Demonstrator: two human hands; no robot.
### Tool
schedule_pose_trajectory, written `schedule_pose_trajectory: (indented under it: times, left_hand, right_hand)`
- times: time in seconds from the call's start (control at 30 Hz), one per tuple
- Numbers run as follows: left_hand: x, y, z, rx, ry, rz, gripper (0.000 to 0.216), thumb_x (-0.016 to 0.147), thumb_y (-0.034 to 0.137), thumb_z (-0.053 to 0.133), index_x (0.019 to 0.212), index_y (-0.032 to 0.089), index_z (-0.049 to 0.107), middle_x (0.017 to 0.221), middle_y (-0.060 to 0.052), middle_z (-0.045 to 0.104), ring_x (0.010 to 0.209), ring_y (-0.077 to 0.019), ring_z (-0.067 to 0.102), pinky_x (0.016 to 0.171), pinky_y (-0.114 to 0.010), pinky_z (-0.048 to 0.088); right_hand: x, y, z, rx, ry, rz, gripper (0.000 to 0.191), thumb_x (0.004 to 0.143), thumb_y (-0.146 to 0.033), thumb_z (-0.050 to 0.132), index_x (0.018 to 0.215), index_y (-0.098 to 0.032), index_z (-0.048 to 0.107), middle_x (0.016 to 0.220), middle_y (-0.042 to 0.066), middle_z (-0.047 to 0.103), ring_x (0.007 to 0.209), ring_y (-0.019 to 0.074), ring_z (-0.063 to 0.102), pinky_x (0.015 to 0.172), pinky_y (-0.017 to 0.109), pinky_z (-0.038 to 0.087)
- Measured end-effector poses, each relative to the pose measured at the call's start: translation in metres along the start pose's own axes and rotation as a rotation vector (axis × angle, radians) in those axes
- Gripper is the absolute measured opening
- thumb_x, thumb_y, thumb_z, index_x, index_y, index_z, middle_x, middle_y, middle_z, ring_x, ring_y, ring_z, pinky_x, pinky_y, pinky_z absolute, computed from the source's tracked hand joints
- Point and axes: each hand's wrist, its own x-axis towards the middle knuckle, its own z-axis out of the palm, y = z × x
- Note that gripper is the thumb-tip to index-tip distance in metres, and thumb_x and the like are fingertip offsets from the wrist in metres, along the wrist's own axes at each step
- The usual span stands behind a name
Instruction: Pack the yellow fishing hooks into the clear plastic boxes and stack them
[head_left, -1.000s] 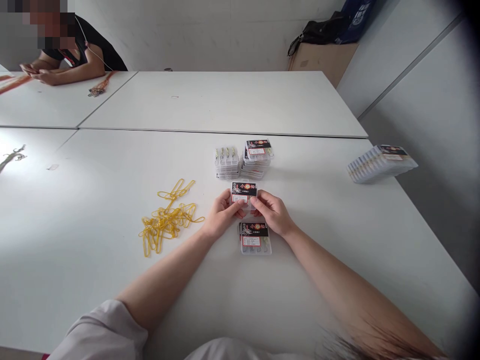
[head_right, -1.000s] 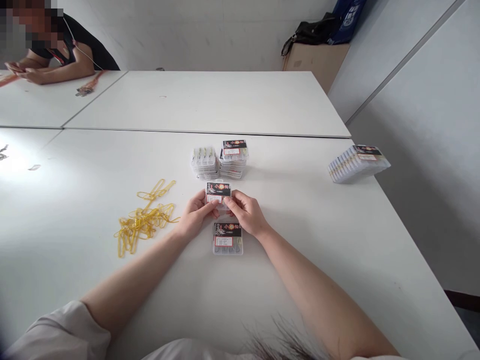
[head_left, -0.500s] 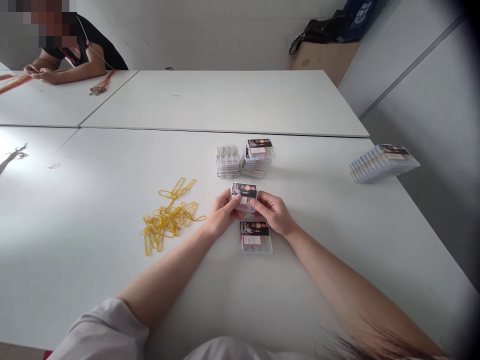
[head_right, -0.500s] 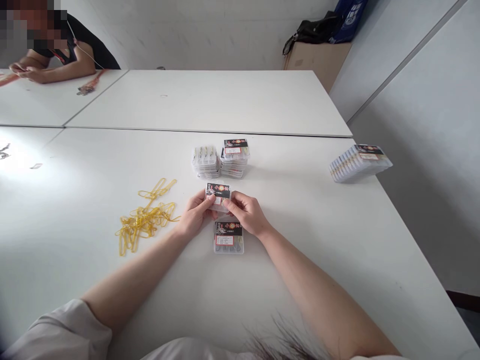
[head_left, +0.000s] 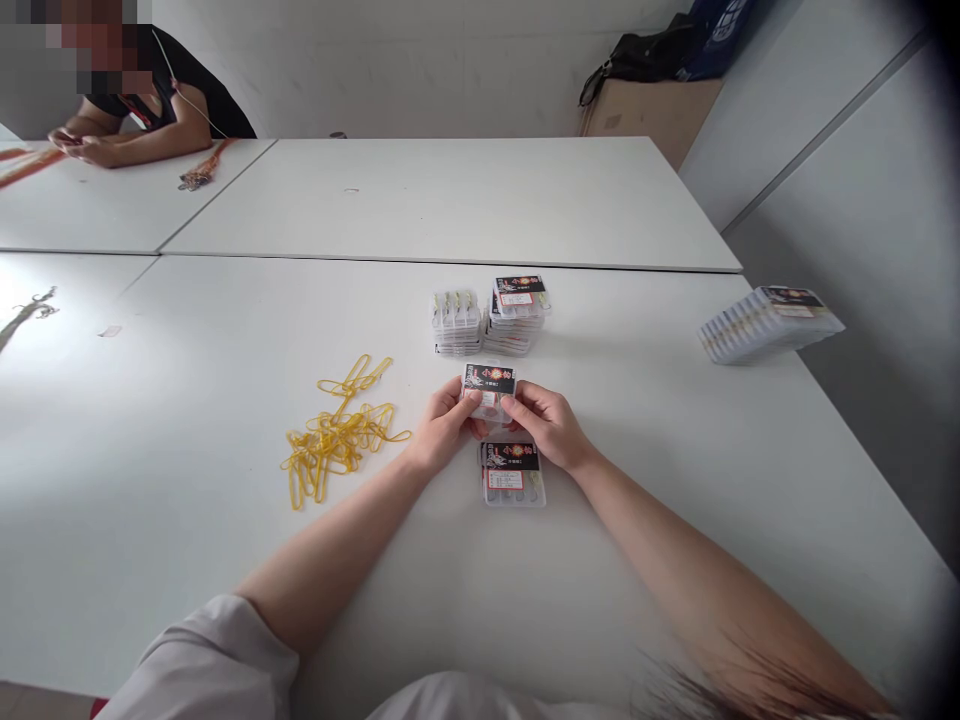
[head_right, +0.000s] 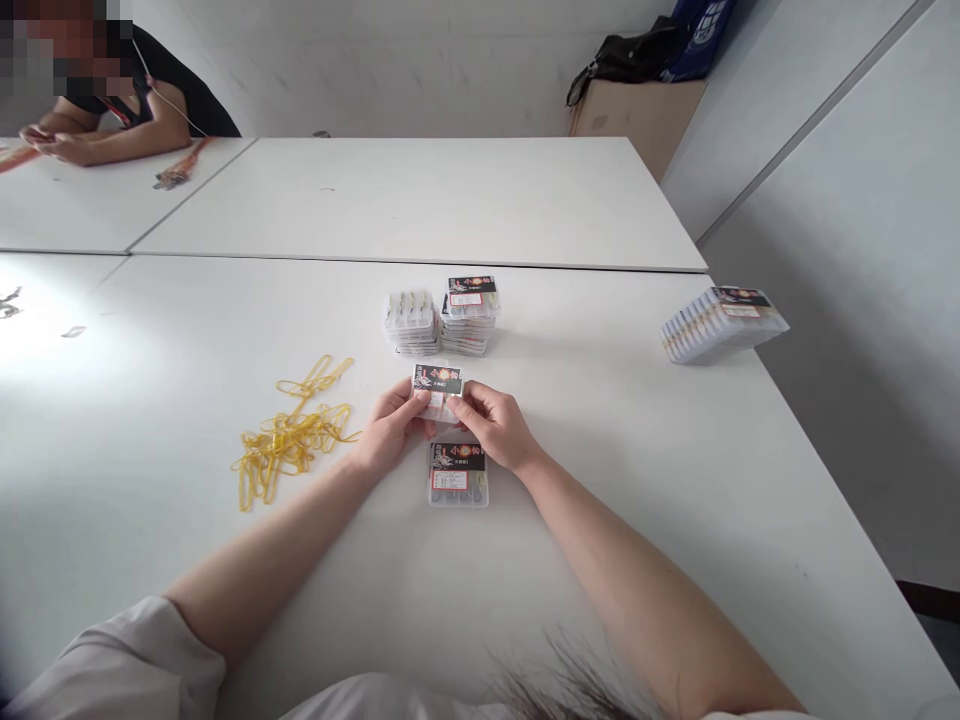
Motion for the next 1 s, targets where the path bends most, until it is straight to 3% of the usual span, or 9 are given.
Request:
schedule_pose_trajectory:
  times: [1.0]
  left_hand:
    - [0.0018,-0.0032,-0.0052,0.0,-0.032,0.0,0.037,0.082,0.047,0.075,0.096,0.015,0.065,0.082,-0.003,0.065,0.063,-0.0104,0.058,0.061,-0.024,0.049]
  right_hand:
    - [0.0001,-0.0029,0.0014,0.01,0.011,-0.004,0.034,0.094,-0.054,0.058,0.1,-0.023,0.069,0.086,0.002,0.064,0.077,0.0173,0.058,0.07,0.029,0.052]
